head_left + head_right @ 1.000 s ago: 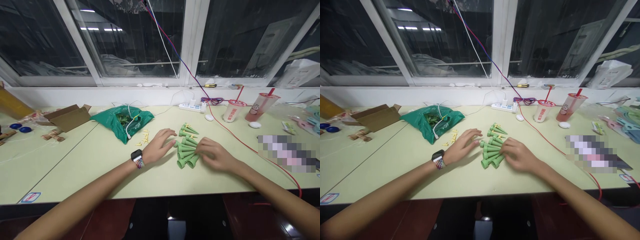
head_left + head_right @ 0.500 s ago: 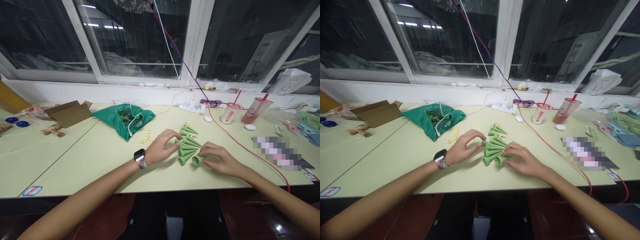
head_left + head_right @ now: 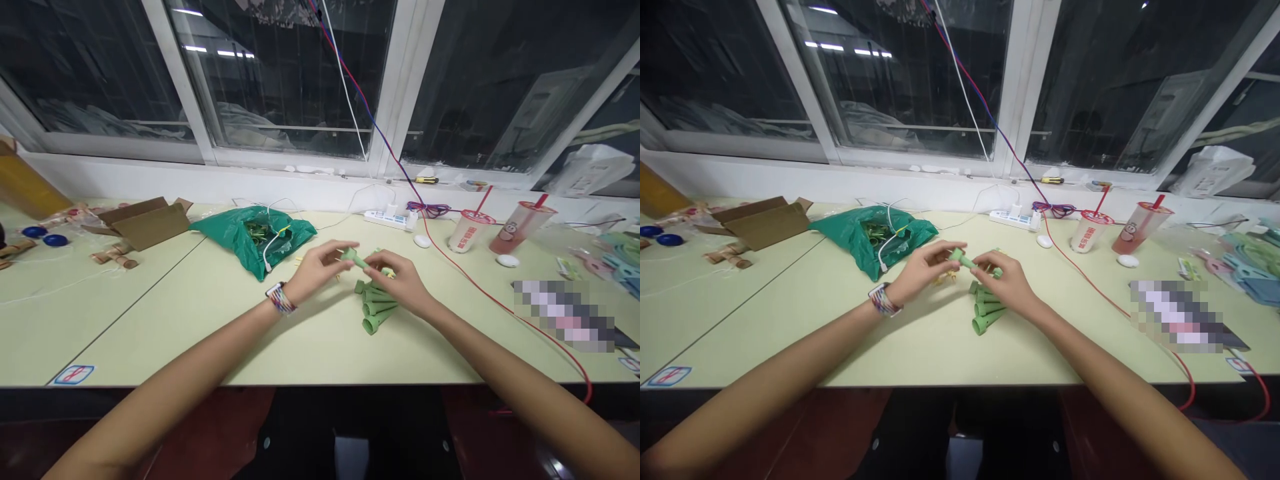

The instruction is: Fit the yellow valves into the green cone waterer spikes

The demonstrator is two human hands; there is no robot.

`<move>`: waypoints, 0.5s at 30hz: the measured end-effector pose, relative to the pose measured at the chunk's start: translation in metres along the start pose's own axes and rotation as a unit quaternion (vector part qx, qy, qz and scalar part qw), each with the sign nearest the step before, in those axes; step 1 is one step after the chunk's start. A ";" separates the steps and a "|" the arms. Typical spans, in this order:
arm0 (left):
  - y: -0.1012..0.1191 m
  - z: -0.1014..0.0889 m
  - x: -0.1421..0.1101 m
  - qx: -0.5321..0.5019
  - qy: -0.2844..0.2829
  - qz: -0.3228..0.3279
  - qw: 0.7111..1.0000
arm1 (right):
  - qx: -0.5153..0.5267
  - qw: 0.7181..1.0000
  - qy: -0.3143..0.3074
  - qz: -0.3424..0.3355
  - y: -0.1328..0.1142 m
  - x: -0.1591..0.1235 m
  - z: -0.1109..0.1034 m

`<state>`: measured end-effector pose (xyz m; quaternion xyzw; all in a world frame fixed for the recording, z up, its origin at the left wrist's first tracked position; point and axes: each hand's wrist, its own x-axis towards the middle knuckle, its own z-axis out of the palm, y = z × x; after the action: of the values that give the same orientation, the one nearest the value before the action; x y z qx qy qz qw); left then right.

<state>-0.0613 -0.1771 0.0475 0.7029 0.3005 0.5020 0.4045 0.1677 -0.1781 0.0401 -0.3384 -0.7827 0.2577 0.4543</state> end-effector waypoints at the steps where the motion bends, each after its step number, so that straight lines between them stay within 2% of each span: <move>1: -0.006 -0.010 0.004 -0.055 0.029 -0.031 0.998 | 0.003 1.000 0.001 0.023 0.002 0.006 0.004; 3: -0.015 -0.030 0.011 -0.176 0.095 -0.066 0.978 | -0.011 0.999 -0.015 0.050 0.008 0.017 0.012; 7: -0.024 -0.062 0.011 -0.307 0.114 -0.131 0.936 | -0.126 0.986 -0.103 0.021 0.020 0.029 0.024; 11: -0.028 -0.072 0.007 -0.345 0.100 -0.155 0.920 | -0.215 0.960 -0.175 -0.034 0.027 0.033 0.036; 15: -0.030 -0.071 0.008 -0.361 0.113 -0.164 0.911 | -0.215 0.956 -0.191 -0.066 0.020 0.035 0.048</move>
<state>-0.1265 -0.1363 0.0373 0.3886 0.2540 0.5789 0.6704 0.1183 -0.1430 0.0224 -0.3202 -0.9123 0.1132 0.2287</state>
